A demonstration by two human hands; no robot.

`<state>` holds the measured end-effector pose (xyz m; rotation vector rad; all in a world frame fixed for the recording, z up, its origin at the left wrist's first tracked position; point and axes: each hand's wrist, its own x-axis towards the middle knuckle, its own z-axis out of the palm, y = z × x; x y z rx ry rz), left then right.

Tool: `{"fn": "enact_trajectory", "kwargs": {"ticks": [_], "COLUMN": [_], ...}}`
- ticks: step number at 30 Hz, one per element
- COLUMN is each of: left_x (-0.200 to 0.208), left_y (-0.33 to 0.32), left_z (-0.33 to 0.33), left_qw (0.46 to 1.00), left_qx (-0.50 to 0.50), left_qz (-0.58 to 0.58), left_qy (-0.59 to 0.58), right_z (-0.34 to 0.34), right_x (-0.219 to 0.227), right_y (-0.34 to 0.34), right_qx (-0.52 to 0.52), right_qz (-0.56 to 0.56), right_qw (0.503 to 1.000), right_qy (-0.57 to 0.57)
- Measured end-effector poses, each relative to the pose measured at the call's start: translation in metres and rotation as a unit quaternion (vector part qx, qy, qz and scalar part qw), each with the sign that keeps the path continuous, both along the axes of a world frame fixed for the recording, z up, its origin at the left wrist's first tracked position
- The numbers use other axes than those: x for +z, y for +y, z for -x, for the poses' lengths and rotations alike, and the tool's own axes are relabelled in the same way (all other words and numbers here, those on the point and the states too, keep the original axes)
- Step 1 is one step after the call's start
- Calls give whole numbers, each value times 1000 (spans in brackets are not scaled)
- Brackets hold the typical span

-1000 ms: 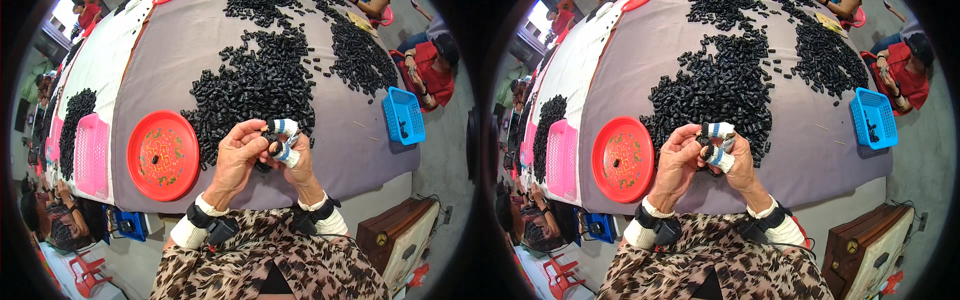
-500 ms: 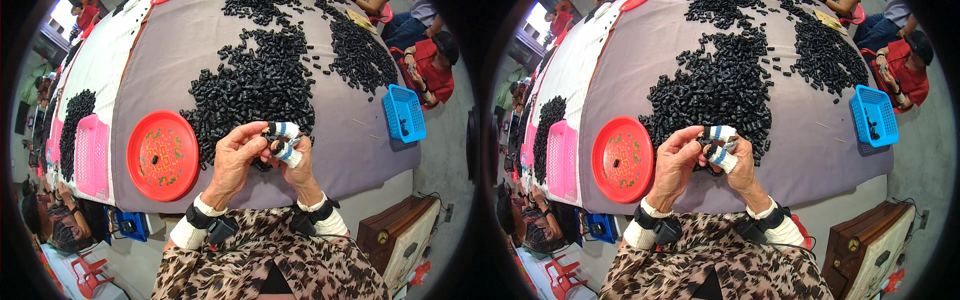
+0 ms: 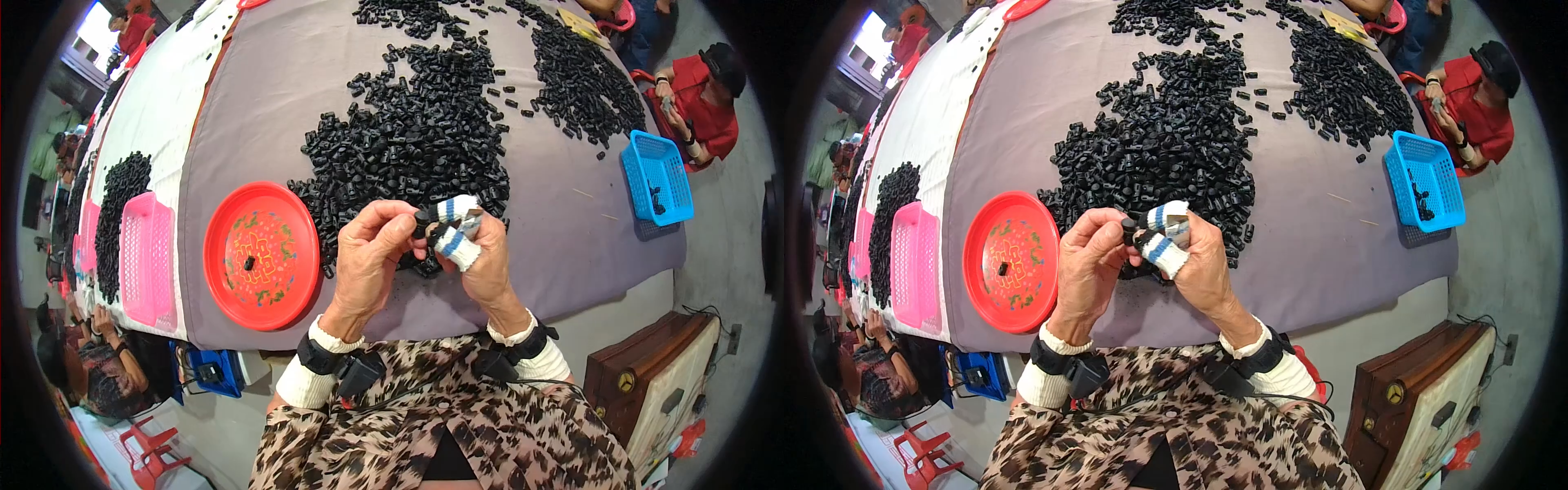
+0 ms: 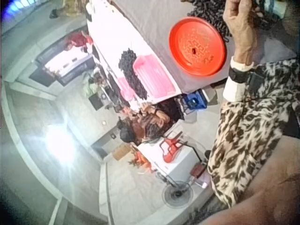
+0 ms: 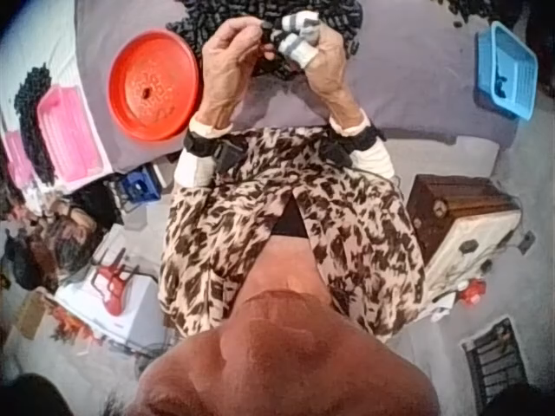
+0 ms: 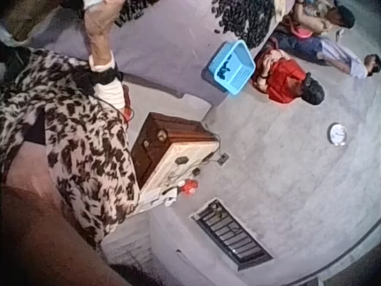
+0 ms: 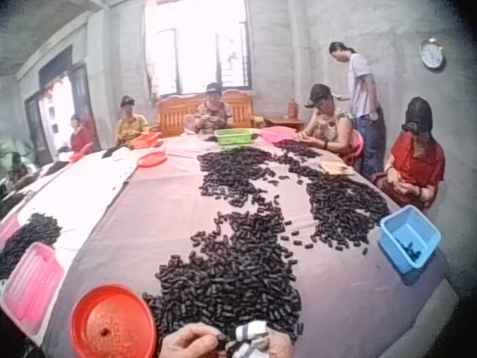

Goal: The worker is manually assembling shoe components by attaching small black cylindrical parts to a white and blue base part at a factory work table.

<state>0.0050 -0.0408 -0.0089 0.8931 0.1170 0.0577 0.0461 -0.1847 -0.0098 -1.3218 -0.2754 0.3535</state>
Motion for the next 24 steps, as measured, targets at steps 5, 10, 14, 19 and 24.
{"fn": "enact_trajectory", "kwargs": {"ticks": [5,10,14,19,24], "left_x": [5,5,5,-4,-8], "left_y": [-3,10,14,12,10], "left_z": [-2,-4,-3,-4,-5], "left_qw": [1000,994,995,982,979], "left_qx": [5,-42,-85,-102,-110], "left_qz": [9,-100,-12,153,166], "left_qy": [21,23,53,35,48], "right_z": [-1,-9,-16,-21,-21], "right_x": [17,15,17,11,17], "right_y": [1,-5,-9,-11,-9], "right_qx": [17,42,77,77,121], "right_qz": [50,106,124,153,173], "right_qw": [998,991,987,978,971], "right_qy": [-20,-76,-72,-120,-117]}}
